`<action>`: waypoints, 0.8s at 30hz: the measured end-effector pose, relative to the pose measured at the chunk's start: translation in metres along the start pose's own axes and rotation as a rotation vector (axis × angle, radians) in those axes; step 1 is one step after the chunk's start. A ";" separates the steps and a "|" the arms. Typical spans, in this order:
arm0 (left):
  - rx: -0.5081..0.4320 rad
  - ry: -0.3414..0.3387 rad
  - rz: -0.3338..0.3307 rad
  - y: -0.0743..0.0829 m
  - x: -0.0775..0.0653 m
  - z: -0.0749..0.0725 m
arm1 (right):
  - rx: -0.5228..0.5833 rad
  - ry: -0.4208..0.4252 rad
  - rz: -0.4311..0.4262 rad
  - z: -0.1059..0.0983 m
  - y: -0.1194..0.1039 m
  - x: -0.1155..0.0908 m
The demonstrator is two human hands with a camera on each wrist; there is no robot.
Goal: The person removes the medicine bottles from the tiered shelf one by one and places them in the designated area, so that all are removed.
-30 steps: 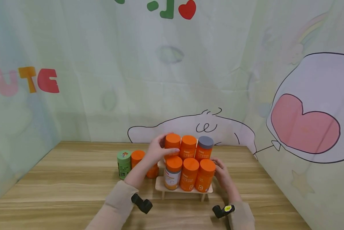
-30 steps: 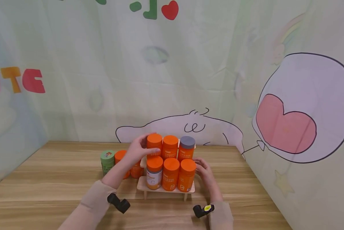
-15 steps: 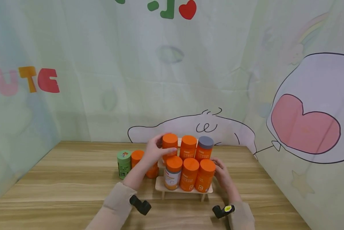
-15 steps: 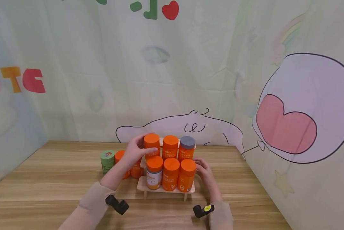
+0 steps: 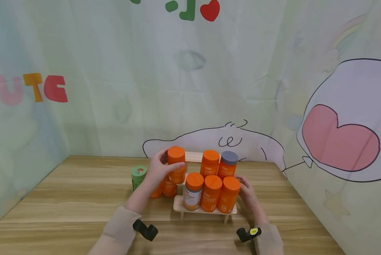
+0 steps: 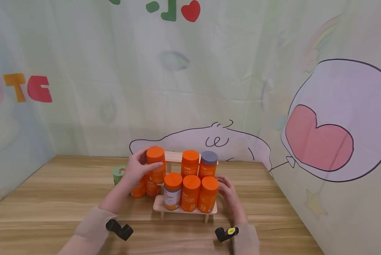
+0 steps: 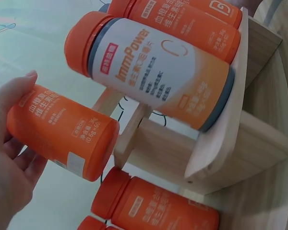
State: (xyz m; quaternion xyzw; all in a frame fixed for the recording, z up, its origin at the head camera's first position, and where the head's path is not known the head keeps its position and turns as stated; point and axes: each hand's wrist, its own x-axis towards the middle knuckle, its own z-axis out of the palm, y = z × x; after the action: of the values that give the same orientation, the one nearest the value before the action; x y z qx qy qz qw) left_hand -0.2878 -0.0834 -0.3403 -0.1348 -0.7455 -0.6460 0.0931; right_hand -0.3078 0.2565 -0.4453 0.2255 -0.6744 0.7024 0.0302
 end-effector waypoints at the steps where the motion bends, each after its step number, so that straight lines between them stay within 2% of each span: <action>1: 0.003 -0.001 0.005 0.001 -0.001 -0.002 | -0.001 0.003 0.005 -0.001 0.000 0.000; 7: 0.040 0.007 0.048 0.004 -0.007 -0.016 | -0.006 0.007 0.011 -0.002 0.002 0.000; 14: 0.103 -0.002 0.097 -0.001 -0.013 -0.031 | -0.006 0.004 0.015 -0.002 0.000 0.000; 17: 0.137 -0.002 0.099 -0.001 -0.017 -0.036 | -0.010 0.002 0.026 -0.001 0.000 0.000; 24: 0.175 -0.061 0.093 0.000 -0.025 -0.044 | -0.010 0.013 0.039 -0.001 -0.002 0.000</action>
State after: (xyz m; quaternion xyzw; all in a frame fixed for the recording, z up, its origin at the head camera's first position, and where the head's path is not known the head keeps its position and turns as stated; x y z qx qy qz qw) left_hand -0.2661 -0.1293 -0.3419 -0.1800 -0.7946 -0.5690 0.1118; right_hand -0.3073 0.2574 -0.4439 0.2074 -0.6820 0.7010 0.0220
